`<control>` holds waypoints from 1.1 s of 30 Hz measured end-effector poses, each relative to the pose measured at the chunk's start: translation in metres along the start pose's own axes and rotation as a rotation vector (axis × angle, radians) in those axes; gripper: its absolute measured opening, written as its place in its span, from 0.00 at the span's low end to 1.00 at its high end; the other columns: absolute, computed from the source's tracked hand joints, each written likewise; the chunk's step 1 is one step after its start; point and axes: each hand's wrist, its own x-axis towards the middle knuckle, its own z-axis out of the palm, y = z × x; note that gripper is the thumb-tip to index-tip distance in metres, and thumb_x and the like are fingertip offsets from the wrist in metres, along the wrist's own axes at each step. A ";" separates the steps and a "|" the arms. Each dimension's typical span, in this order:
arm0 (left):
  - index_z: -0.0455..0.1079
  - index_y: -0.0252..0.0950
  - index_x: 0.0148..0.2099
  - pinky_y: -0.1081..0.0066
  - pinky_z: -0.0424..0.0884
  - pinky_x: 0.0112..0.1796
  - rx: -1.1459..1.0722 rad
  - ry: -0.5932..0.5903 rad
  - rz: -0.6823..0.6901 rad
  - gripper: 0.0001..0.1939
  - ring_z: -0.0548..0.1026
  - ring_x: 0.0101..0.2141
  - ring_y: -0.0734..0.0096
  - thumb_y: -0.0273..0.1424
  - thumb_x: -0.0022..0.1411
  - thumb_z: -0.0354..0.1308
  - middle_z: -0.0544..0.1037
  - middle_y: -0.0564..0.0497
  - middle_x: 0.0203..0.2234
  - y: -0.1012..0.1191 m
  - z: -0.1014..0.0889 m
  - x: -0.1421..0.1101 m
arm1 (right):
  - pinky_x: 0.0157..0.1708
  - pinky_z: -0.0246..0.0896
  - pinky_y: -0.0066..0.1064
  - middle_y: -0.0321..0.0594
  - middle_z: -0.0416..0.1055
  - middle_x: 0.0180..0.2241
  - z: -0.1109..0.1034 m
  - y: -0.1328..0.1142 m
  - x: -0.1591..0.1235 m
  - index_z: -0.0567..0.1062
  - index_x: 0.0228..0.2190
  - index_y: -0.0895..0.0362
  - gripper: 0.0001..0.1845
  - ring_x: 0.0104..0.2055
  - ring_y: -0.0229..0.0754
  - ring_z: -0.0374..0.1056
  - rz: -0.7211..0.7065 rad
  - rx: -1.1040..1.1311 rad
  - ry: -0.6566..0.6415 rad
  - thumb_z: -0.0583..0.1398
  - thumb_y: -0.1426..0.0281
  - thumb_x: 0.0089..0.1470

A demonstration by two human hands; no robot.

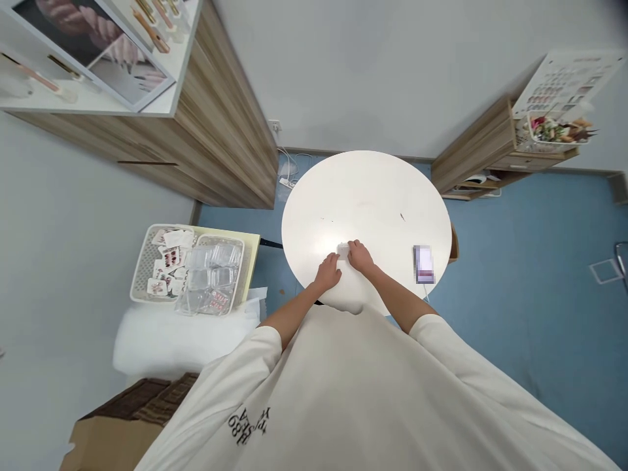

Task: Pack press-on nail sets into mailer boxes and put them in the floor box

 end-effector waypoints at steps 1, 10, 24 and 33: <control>0.54 0.36 0.70 0.53 0.61 0.62 0.067 -0.033 0.036 0.32 0.59 0.67 0.51 0.28 0.65 0.50 0.54 0.40 0.71 0.001 -0.001 -0.001 | 0.46 0.60 0.36 0.52 0.65 0.53 0.002 0.001 0.003 0.66 0.56 0.58 0.19 0.50 0.51 0.64 0.003 0.011 0.009 0.50 0.76 0.65; 0.41 0.39 0.76 0.47 0.49 0.66 0.417 -0.239 0.112 0.42 0.49 0.71 0.48 0.26 0.62 0.51 0.40 0.43 0.75 0.003 0.002 0.018 | 0.50 0.61 0.40 0.54 0.63 0.56 0.027 0.016 0.023 0.65 0.57 0.59 0.22 0.54 0.53 0.63 0.055 0.233 0.141 0.53 0.75 0.62; 0.32 0.40 0.77 0.54 0.62 0.60 0.513 -0.418 0.086 0.50 0.64 0.64 0.46 0.32 0.61 0.56 0.29 0.43 0.75 0.015 -0.010 0.025 | 0.41 0.60 0.37 0.44 0.68 0.43 0.052 0.017 0.001 0.63 0.41 0.53 0.10 0.43 0.48 0.65 0.369 0.514 0.287 0.57 0.67 0.58; 0.33 0.38 0.77 0.55 0.64 0.58 0.520 -0.432 0.128 0.50 0.65 0.64 0.48 0.31 0.60 0.57 0.30 0.41 0.75 0.004 -0.012 0.028 | 0.40 0.60 0.35 0.41 0.67 0.39 0.052 0.004 0.008 0.62 0.38 0.52 0.13 0.39 0.46 0.65 0.452 0.655 0.333 0.57 0.71 0.49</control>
